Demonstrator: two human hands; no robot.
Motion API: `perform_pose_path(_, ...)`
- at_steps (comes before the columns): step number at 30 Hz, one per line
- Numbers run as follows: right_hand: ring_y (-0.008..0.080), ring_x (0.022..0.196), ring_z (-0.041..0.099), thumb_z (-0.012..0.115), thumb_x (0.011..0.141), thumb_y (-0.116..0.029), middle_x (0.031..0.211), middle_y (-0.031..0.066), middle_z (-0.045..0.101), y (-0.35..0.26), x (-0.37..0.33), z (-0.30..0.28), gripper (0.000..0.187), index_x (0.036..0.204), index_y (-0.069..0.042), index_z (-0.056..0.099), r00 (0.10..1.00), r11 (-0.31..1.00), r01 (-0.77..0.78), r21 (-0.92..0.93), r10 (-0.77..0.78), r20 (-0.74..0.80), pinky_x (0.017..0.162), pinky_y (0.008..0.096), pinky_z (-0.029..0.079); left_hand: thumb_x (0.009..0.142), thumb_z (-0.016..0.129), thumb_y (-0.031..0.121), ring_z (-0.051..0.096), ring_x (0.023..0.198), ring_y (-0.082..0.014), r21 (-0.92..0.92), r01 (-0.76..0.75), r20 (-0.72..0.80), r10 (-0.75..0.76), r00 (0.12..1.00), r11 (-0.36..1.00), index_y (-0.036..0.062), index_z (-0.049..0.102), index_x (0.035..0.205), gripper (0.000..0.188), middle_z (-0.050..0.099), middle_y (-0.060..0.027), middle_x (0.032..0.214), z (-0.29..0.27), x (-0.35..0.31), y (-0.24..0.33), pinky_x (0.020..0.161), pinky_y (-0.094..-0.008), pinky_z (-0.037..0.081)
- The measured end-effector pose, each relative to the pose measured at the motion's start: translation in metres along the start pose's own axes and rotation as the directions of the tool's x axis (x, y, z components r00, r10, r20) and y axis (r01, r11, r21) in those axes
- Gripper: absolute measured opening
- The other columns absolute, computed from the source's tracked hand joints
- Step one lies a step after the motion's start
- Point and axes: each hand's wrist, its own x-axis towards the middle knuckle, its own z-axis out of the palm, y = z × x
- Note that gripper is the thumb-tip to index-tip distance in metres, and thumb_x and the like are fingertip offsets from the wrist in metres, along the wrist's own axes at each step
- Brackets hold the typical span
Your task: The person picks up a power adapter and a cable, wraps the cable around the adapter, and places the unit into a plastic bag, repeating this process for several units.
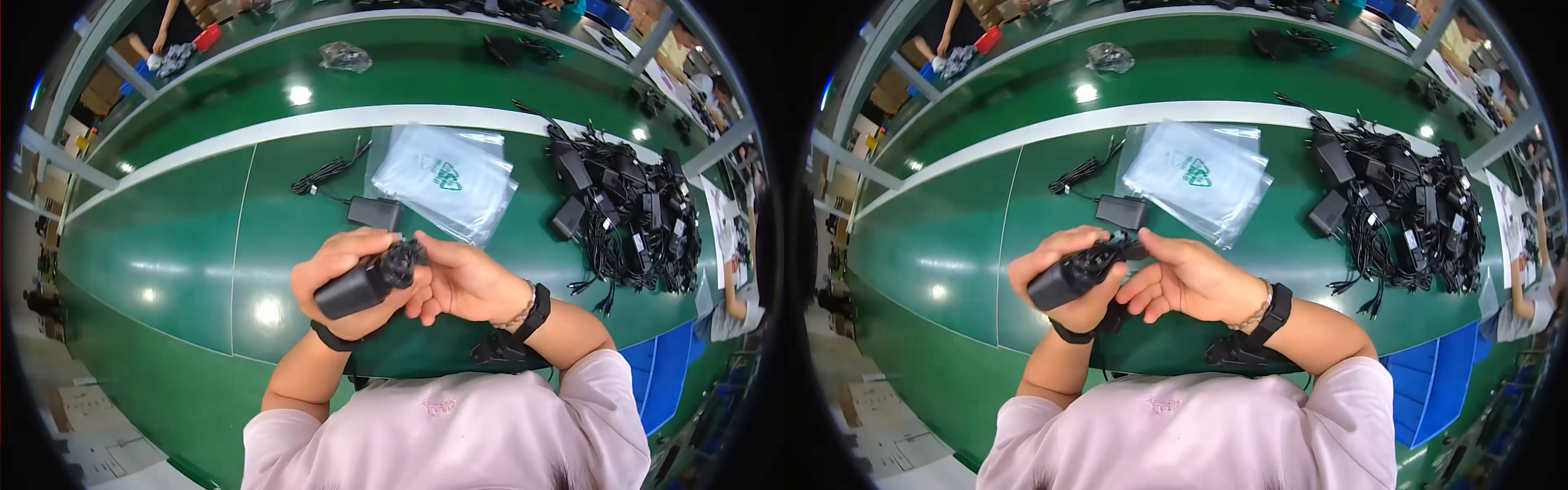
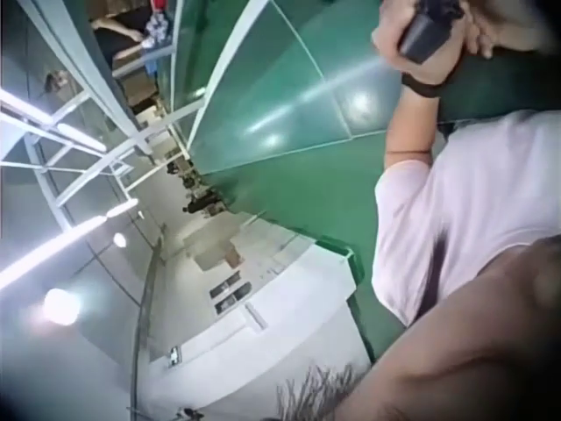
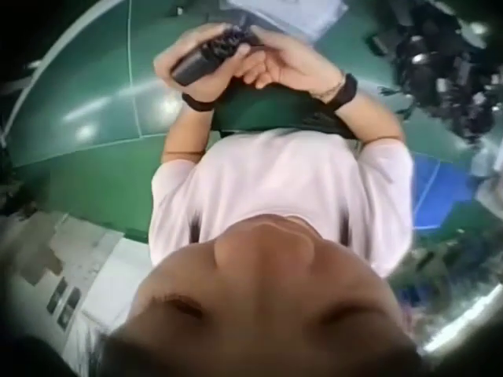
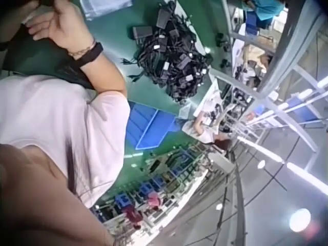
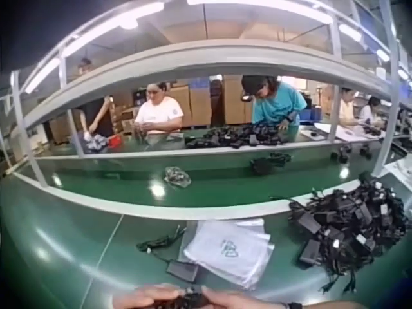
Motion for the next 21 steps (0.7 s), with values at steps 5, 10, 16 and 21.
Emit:
perform_pose_path(5,0.0167,0.091,0.059,0.046,0.092,-0.014,0.099,0.0111,0.061,0.006,0.005,0.011,0.023,0.109,0.001,0.051,0.928,0.967,0.252,-0.042,-0.254,-0.273,0.079,0.0283,0.048,0.063,0.077,-0.002,0.059,0.080,-0.0233,-0.167,0.068,0.083,-0.055,0.995,0.984,0.0098,0.033,0.106,0.063,0.058,-0.0133,0.091,0.008,-0.005,0.010,0.073,-0.0371,0.051)
perform_pose_path(10,0.0141,0.095,0.058,0.045,0.091,-0.007,0.105,0.0107,0.059,0.010,-0.007,0.028,0.024,0.113,0.002,0.051,0.840,0.885,0.376,-0.275,-0.451,-0.303,0.085,0.0256,0.045,0.065,0.074,-0.002,0.058,0.079,-0.0204,-0.350,0.376,-0.107,-0.435,0.894,0.858,0.0085,0.036,0.104,0.056,0.058,-0.0120,0.091,0.019,-0.010,0.015,0.073,-0.0339,0.050)
perform_pose_path(16,0.0115,0.099,0.056,0.044,0.090,-0.003,0.112,0.0106,0.056,0.014,-0.002,0.019,0.030,0.120,0.003,0.047,0.814,0.839,0.377,-0.392,-0.502,-0.293,0.086,0.0261,0.044,0.064,0.075,-0.004,0.058,0.080,-0.0150,-0.305,0.562,-0.225,-0.632,0.742,0.769,0.0042,0.040,0.097,0.049,0.058,-0.0084,0.089,0.018,-0.005,0.007,0.077,-0.0305,0.049)
perform_pose_path(21,0.0201,0.103,0.055,0.049,0.089,-0.010,0.112,0.0136,0.056,0.020,0.000,0.018,0.039,0.124,0.004,0.042,0.769,0.704,0.445,-0.553,-0.617,-0.166,0.089,0.0305,0.043,0.065,0.074,-0.003,0.056,0.086,-0.0132,-0.270,0.618,-0.211,-0.672,0.710,0.738,0.0040,0.042,0.099,0.048,0.055,-0.0070,0.096,0.025,-0.010,0.003,0.079,-0.0285,0.047)
